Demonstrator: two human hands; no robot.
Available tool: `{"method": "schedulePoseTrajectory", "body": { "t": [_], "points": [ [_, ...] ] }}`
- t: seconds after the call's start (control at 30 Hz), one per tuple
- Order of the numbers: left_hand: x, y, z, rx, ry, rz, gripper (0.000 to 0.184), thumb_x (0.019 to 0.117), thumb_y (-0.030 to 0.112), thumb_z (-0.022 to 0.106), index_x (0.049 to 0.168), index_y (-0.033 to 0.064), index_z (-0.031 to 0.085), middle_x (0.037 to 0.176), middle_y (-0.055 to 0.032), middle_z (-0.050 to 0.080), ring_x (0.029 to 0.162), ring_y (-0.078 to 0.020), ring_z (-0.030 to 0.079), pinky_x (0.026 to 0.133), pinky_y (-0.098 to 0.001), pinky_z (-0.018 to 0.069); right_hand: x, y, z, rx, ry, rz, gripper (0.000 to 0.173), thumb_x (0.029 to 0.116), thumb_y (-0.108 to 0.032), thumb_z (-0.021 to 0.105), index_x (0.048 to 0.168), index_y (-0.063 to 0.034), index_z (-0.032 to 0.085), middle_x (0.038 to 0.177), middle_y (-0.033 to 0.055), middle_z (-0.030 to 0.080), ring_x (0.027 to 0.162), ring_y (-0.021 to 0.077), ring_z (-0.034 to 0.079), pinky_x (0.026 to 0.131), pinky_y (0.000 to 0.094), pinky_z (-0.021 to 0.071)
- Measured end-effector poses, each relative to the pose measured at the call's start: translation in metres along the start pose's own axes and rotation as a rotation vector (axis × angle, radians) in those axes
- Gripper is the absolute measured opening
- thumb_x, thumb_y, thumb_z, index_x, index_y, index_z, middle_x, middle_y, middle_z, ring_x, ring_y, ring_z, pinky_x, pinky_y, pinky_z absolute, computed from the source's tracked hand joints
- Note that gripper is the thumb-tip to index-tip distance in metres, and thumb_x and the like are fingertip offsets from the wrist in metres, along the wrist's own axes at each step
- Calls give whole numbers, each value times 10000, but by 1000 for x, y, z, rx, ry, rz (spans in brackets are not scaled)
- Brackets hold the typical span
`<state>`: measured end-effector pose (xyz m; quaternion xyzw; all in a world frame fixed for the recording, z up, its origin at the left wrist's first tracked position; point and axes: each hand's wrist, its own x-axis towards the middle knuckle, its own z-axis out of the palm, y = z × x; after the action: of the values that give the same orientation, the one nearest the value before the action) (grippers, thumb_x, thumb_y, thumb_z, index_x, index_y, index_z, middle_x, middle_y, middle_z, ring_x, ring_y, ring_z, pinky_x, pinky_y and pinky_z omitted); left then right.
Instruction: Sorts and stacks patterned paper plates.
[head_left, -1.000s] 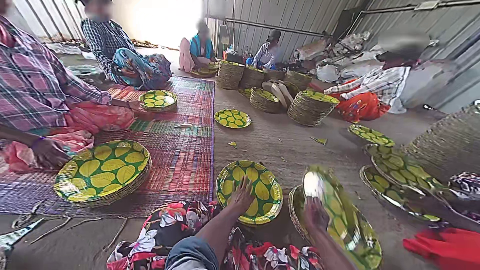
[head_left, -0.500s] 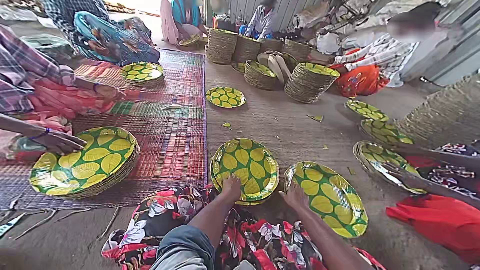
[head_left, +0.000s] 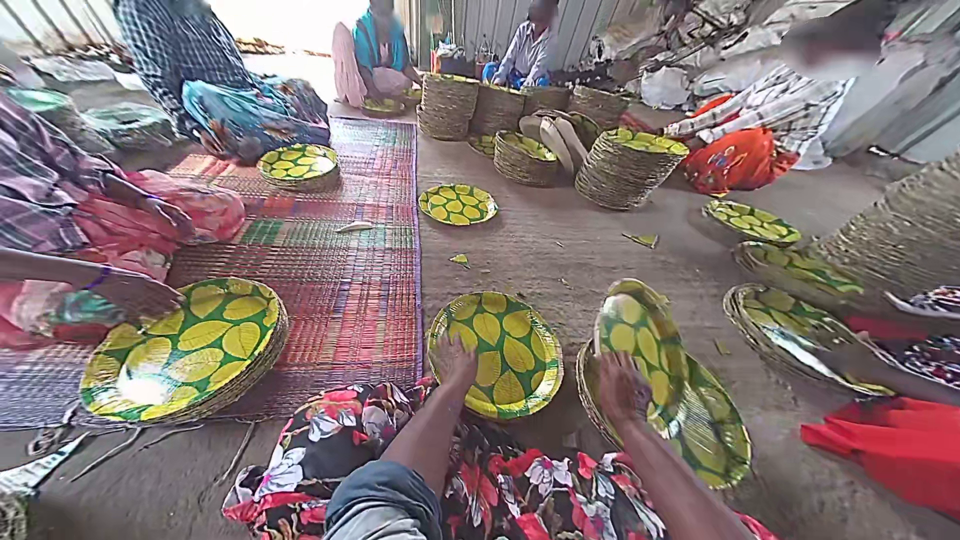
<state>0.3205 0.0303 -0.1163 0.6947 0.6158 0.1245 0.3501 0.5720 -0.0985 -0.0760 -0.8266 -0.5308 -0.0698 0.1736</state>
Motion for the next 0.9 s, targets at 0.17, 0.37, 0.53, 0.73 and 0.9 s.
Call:
{"method": "schedulePoseTrajectory", "body": {
  "t": [0.17, 0.37, 0.53, 0.73, 0.9],
  "points": [
    [30, -19, -14, -584, 168, -439, 608, 1143, 373, 261, 1559, -66, 322, 1567, -304, 409, 1464, -413, 420, 1198, -540, 333, -31, -43, 28, 46, -560, -414, 346, 1093, -120, 442, 1330, 35, 642, 1448, 230, 592, 1313, 403, 601, 1059, 575, 487],
    [30, -27, -7, -658, 12, -403, 629, 1022, 332, 641, 1478, -58, 454, 1452, -304, 529, 1375, -410, 512, 1136, -554, 410, -35, -34, 59, -71, -743, -620, 728, 937, -309, 755, 1542, -33, 460, 1614, 223, 410, 1506, 390, 384, 1185, 587, 339],
    [26, 12, -37, -610, -21, -128, 464, 1120, 321, 423, 1321, -51, 614, 1336, -285, 617, 1280, -395, 581, 1093, -559, 429, -26, -34, 76, 14, -206, -641, 551, 902, 76, 638, 1437, -52, 605, 1440, 259, 596, 1249, 466, 641, 940, 641, 542],
    [9, 20, -125, -455, 744, 117, 419, 1053, 147, 498, 1433, -27, 519, 1412, -260, 561, 1317, -383, 548, 1112, -520, 432, 24, -131, 70, 220, -53, -633, 579, 971, 122, 471, 1464, -153, 601, 1541, 190, 527, 1429, 442, 488, 1096, 718, 378],
    [-9, 12, -169, -387, 1146, 316, 549, 1029, 174, 484, 1515, -61, 387, 1599, -266, 360, 1487, -403, 351, 1209, -512, 302, 14, -235, 109, 269, -308, -763, 609, 931, 138, 531, 1443, -178, 626, 1544, 148, 536, 1453, 415, 467, 1108, 740, 352]
  ]
}}
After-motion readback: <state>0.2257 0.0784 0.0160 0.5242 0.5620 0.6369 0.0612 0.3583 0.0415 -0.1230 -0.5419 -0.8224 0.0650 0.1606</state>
